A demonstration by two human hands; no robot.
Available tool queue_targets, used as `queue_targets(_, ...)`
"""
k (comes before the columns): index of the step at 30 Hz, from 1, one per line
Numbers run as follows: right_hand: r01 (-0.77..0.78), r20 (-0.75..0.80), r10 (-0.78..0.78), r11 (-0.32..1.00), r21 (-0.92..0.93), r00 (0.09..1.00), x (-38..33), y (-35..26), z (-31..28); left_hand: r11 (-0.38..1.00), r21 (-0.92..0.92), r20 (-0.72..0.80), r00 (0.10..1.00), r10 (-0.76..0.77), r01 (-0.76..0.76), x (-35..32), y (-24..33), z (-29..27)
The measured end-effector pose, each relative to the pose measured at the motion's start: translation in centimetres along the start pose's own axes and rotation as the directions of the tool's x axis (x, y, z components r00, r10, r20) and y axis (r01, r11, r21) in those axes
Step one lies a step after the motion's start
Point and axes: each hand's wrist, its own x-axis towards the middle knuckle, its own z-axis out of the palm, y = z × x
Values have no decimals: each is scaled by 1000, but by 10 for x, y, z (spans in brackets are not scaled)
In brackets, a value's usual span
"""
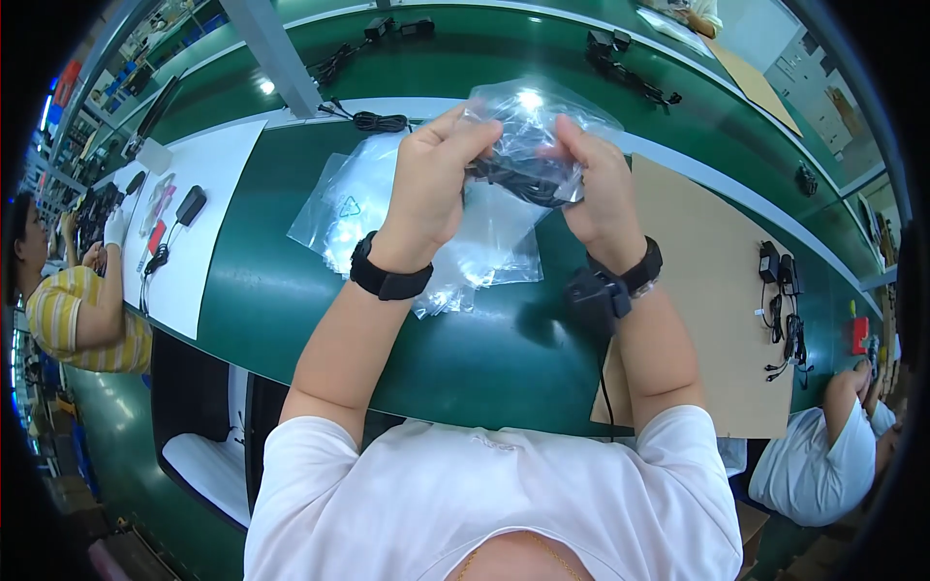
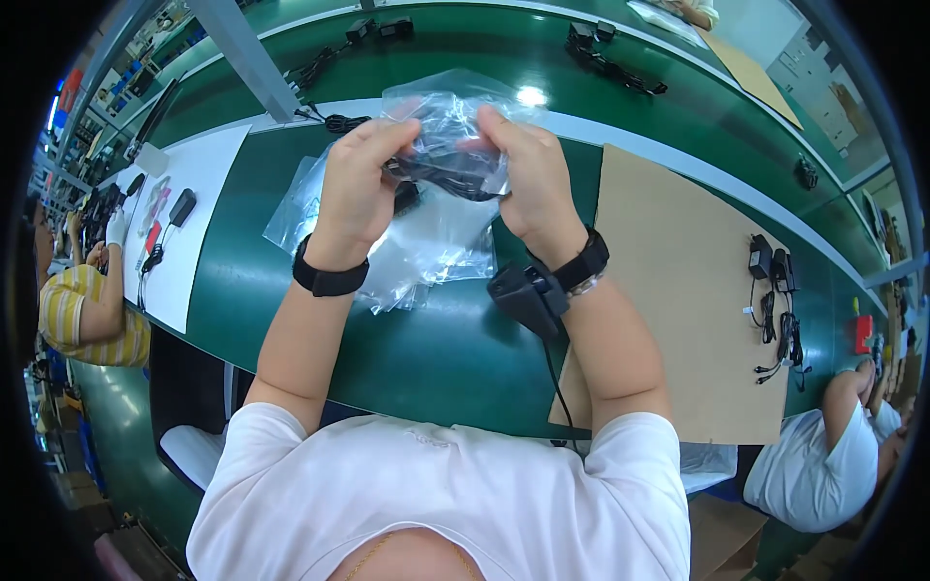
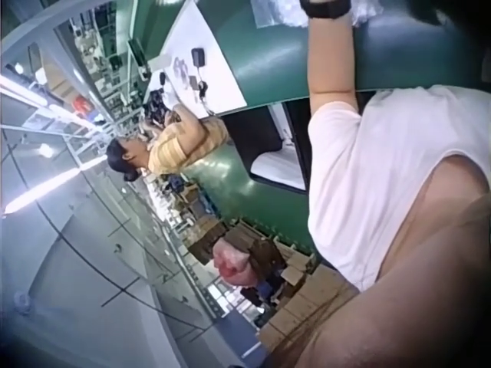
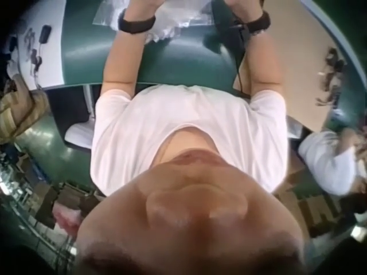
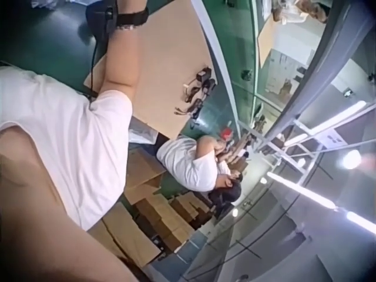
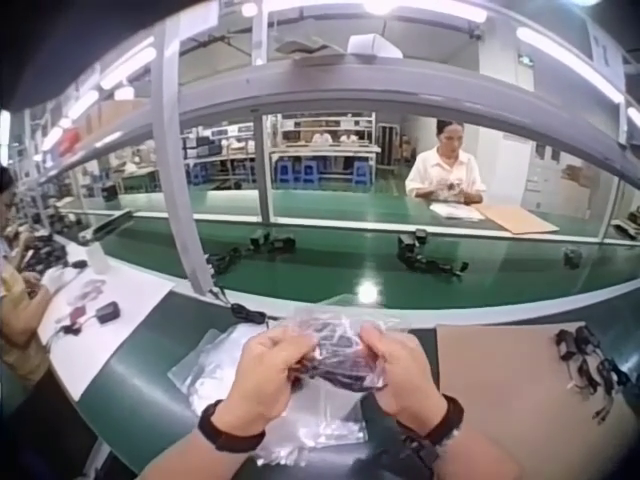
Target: The person winds a cord around a power adapter by hand, takes a plastic bag from a stack, and slides the adapter inside. This process is repeated with several more power adapters and plastic bags.
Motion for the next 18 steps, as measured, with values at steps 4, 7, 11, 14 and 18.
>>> queue_targets(4, 187, 115, -158, 933, -308, 981, -3, 0, 0, 973, 213, -18, 995, 94, -88, 6, -11, -10)
queue_targets(7, 230, 211, -200, 964, -131, 957, -1, 5, 1, 944, 312, 40, 994, 105, -112, 7, -7, -16)
queue_targets(11, -22, 165, 31, 998, -55, 986, -2, -6, 5, 939, 332, -53, 996, -75, 88, 7, 10, -11)
queue_targets(14, -71, 240, 99, 990, -121, 966, 9, -6, -9, 791, 577, 136, 979, 154, -205, 19, 7, -30)
queue_targets(18, 78, 424, 72, 942, -326, 903, 19, -9, 4, 519, 829, 139, 975, 174, -211, 23, 16, -27)
